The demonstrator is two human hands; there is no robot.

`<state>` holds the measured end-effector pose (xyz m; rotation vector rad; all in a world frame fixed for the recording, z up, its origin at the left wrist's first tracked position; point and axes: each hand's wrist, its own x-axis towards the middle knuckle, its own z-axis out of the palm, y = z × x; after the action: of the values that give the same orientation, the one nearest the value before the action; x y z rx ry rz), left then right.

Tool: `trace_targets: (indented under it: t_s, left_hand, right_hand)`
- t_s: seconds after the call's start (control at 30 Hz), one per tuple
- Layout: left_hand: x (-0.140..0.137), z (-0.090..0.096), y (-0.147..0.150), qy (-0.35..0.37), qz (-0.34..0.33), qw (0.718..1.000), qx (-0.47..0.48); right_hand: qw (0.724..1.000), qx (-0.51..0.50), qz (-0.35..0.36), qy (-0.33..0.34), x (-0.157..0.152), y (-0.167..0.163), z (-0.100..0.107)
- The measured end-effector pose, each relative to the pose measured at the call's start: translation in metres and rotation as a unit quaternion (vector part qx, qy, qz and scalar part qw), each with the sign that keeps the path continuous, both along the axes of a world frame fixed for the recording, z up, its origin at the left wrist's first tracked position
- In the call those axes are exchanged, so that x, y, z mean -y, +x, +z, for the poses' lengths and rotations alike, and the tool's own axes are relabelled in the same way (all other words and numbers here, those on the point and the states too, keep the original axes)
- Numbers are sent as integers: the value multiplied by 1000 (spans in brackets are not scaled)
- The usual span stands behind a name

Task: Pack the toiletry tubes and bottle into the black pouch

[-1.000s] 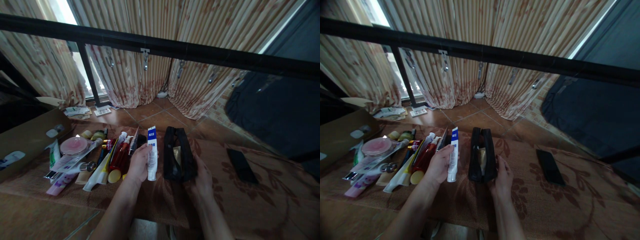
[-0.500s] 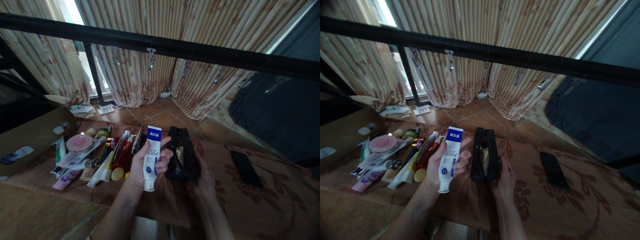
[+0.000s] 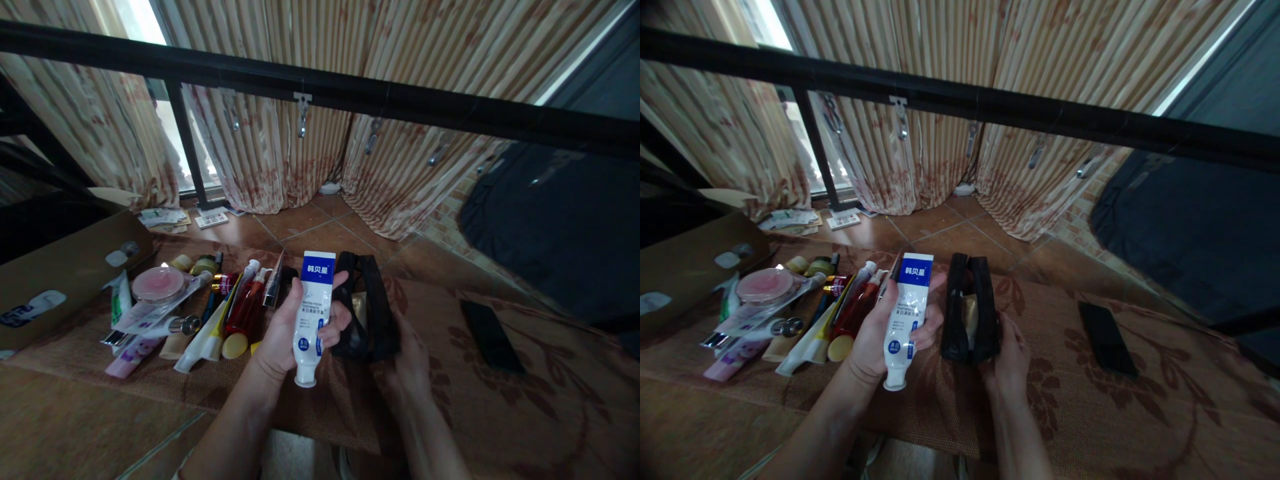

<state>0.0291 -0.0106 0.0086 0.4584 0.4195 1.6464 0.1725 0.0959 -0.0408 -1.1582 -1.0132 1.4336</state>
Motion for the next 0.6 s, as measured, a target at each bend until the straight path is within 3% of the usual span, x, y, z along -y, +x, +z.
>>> trace_targets:
  t_s: [0.17, 0.6]
  left_hand:
    - [1, 0, 0, 12, -17, 1000, 0]
    - [-7, -8, -6, -12, 43, 999, -1]
  right_hand:
    - [992, -77, -2, -98, 0, -1, 1]
    - [992, -77, -13, -101, -1, -1, 0]
